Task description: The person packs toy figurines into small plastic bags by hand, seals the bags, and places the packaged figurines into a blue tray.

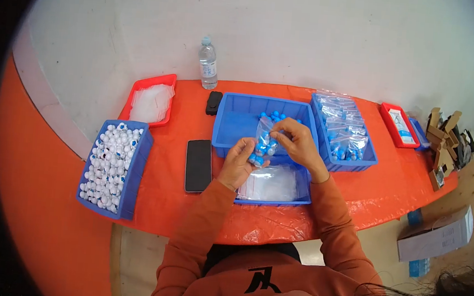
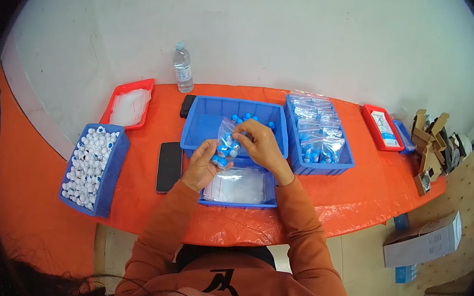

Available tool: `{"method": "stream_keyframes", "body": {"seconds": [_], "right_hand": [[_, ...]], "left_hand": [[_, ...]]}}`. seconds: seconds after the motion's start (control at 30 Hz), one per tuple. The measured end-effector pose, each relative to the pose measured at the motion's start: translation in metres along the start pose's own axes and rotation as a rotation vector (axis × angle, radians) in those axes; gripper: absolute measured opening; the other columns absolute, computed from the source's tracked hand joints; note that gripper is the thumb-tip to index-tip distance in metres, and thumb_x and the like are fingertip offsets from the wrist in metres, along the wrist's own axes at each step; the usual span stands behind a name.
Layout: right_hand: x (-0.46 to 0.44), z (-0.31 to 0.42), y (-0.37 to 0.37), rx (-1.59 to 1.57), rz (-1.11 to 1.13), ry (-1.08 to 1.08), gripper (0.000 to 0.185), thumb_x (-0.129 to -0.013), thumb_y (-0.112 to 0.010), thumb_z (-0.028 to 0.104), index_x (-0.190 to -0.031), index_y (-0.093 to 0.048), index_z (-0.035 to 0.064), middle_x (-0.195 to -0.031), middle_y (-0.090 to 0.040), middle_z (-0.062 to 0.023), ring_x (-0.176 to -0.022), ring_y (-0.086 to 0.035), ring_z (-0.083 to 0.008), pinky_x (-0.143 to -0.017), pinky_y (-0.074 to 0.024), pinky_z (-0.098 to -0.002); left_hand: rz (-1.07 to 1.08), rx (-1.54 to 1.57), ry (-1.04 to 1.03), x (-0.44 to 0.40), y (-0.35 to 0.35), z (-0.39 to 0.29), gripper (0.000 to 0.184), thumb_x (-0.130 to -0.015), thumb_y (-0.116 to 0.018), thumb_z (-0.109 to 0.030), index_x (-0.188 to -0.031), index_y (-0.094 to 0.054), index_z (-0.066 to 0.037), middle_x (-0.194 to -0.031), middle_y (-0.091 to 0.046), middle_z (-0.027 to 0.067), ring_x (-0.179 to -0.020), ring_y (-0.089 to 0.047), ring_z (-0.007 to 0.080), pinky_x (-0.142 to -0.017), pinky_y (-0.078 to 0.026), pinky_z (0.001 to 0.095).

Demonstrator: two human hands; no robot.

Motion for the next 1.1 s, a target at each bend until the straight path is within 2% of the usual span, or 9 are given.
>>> {"method": "stream_keyframes", "body": {"seconds": [0.1,0.23,0.43,0.57,0.73,0.93,1.07,1.1], "right_hand": [[-0.001,0.001,0.002,0.024,-0.027,-0.016,0.004,-0.08,-0.067,0.005,-0.083,-0.065,0.0031,-0.069,-0.053,-0.0023,-0.056,-0.039,-0.0107,-0.051,-0.0342,-0.0229],[0.0,0.0,0.002,0.056,0.054,0.006,0.002,-0.081,-0.066,0.002,-0.082,-0.065,0.003,-0.077,-0.056,-0.0011,-0.06,-0.041,-0.0087,-0.054,-0.0342,-0.02],[-0.005,0.005,0.003,-0.033,0.072,0.084,0.003,-0.081,-0.066,0.002,-0.084,-0.066,0.0029,-0.078,-0.057,-0.0011,-0.06,-0.041,-0.0083,-0.055,-0.035,-0.02],[-0.004,0.005,0.001,-0.237,0.079,-0.001,0.006,-0.082,-0.065,0.001,-0.087,-0.068,0.0036,-0.08,-0.059,-0.0019,-0.062,-0.045,-0.0079,-0.057,-0.0375,-0.0192],[-0.002,-0.002,-0.003,-0.339,0.051,-0.068,0.012,-0.082,-0.067,0.003,-0.093,-0.067,0.0032,-0.083,-0.061,-0.0029,-0.065,-0.05,-0.0079,-0.06,-0.0397,-0.0182],[-0.006,-0.001,-0.004,-0.582,0.015,-0.262,0.021,-0.08,-0.069,0.006,-0.1,-0.065,0.0028,-0.083,-0.062,-0.0042,-0.066,-0.052,-0.008,-0.06,-0.0403,-0.0162],[0.002,-0.022,-0.009,-0.257,0.401,-0.236,0.029,-0.078,-0.072,0.008,-0.106,-0.064,0.0024,-0.079,-0.062,-0.0036,-0.067,-0.051,-0.0072,-0.059,-0.0407,-0.0152],[0.002,-0.022,-0.01,-0.258,0.398,-0.237,0.029,-0.078,-0.072,0.008,-0.106,-0.064,0.0024,-0.079,-0.062,-0.0036,-0.067,-0.051,-0.0072,-0.059,-0.0407,-0.0152]], "left_hand": [[-0.054,-0.008,0.018,0.003,-0.008,-0.004,0.028,-0.093,-0.055,-0.017,-0.117,-0.052,-0.003,-0.104,-0.059,0.0097,-0.095,-0.06,0.0185,-0.084,-0.052,0.0357],[0.001,-0.309,-0.058,0.002,0.004,0.003,0.034,-0.091,-0.059,-0.014,-0.121,-0.05,-0.003,-0.107,-0.059,0.0116,-0.096,-0.06,0.0187,-0.083,-0.051,0.0328],[0.079,-0.258,0.022,0.004,-0.002,0.0,0.035,-0.087,-0.063,-0.011,-0.119,-0.053,-0.002,-0.106,-0.061,0.0121,-0.094,-0.061,0.0171,-0.082,-0.05,0.027],[0.051,-0.463,-0.009,0.004,0.006,0.004,0.033,-0.085,-0.066,-0.011,-0.115,-0.057,-0.001,-0.101,-0.064,0.0101,-0.088,-0.061,0.0149,-0.08,-0.049,0.0225],[0.045,-0.722,-0.027,0.006,0.007,0.003,0.028,-0.084,-0.067,-0.013,-0.109,-0.061,-0.001,-0.095,-0.065,0.008,-0.084,-0.061,0.0138,-0.078,-0.047,0.0192],[-0.013,-0.553,-0.21,-0.001,0.02,0.005,0.032,-0.088,-0.063,-0.016,-0.115,-0.056,0.0,-0.103,-0.063,0.0095,-0.089,-0.06,0.0143,-0.08,-0.049,0.0236],[-0.113,-0.363,-0.165,-0.001,0.01,0.003,0.032,-0.093,-0.056,-0.015,-0.122,-0.049,-0.002,-0.114,-0.058,0.0123,-0.099,-0.058,0.0172,-0.089,-0.049,0.0315],[-0.111,-0.364,-0.163,-0.001,0.011,0.003,0.032,-0.093,-0.056,-0.015,-0.122,-0.049,-0.002,-0.114,-0.058,0.0123,-0.099,-0.058,0.0172,-0.089,-0.049,0.0315]]}}
Point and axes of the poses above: each hand's wrist, its own x-axis away from the middle knuckle, its own y-axis out of the back of the hand, z = x × y, the point moved 1 cm from there along -x, towards the middle knuckle
